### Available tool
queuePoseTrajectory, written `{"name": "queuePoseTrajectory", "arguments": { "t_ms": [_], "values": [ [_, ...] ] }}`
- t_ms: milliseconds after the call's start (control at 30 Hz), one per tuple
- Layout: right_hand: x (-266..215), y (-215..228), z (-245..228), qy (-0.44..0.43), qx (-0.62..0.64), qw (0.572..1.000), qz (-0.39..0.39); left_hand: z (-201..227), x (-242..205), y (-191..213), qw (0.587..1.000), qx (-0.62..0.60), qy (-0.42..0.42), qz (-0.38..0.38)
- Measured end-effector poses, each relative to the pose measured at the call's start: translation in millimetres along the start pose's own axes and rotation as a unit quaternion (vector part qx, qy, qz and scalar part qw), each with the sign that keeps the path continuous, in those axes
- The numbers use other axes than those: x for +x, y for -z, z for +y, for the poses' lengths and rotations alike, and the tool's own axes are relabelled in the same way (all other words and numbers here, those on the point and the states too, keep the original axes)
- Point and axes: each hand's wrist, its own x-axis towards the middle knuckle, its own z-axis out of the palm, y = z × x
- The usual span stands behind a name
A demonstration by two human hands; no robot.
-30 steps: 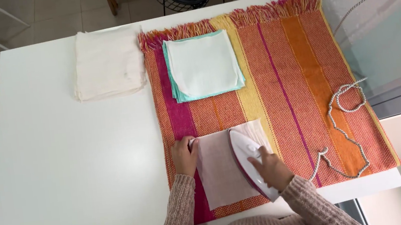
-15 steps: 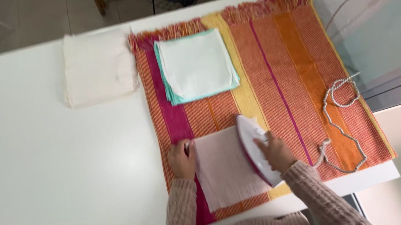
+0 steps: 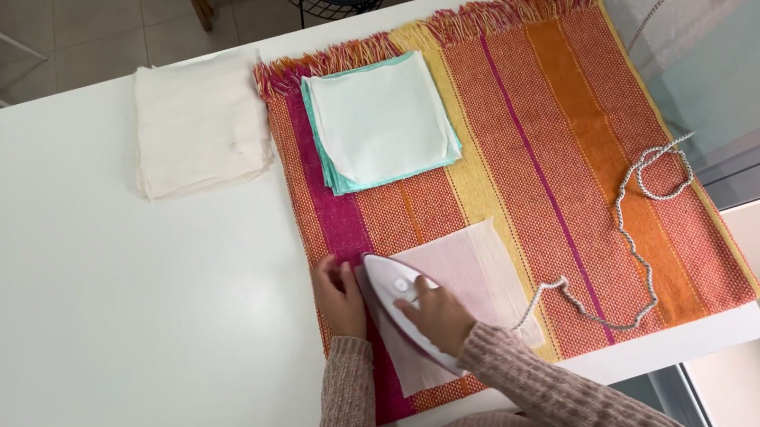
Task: Ironing small square pieces of light-colored fabric on a table.
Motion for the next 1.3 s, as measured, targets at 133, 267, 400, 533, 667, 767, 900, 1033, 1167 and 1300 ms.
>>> {"name": "queuePoseTrajectory", "arguments": {
  "t_ms": [133, 267, 400, 533, 667, 767, 900, 1033, 1167, 1300],
  "values": [
    [29, -29, 7, 0.025, -0.018, 0.999, -0.011, 42, -3, 25, 0.996, -0.025, 0.049, 0.064],
    [32, -1, -11, 0.018, -0.004, 1.0, 0.006, 61, -7, 37, 0.993, -0.056, 0.062, 0.089],
    [1, -15, -20, 0.013, -0.015, 1.0, 0.002, 74, -12, 45, 0.993, -0.05, 0.032, 0.101],
    [-9, 13, -3, -0.013, -0.012, 1.0, -0.025, 51, -17, 24, 0.996, -0.062, -0.021, 0.063],
    [47, 38, 107, -0.136, 0.066, 0.988, 0.04, 93, -33, -5, 0.967, 0.125, -0.199, -0.098],
    [75, 51, 177, -0.204, 0.056, 0.97, 0.124, 102, -44, -20, 0.935, 0.236, -0.21, -0.164],
    [20, 68, 143, -0.201, 0.03, 0.971, 0.129, 106, -46, -26, 0.925, 0.296, -0.149, -0.184],
    [26, 58, 167, -0.19, 0.041, 0.976, 0.1, 82, -53, -36, 0.913, 0.329, -0.169, -0.17],
    [-5, 85, 124, -0.154, 0.104, 0.976, 0.111, 87, -52, -35, 0.913, 0.326, -0.162, -0.182],
    [-14, 62, 154, -0.158, 0.132, 0.976, 0.072, 86, -51, -35, 0.924, 0.303, -0.154, -0.174]
  ]
}}
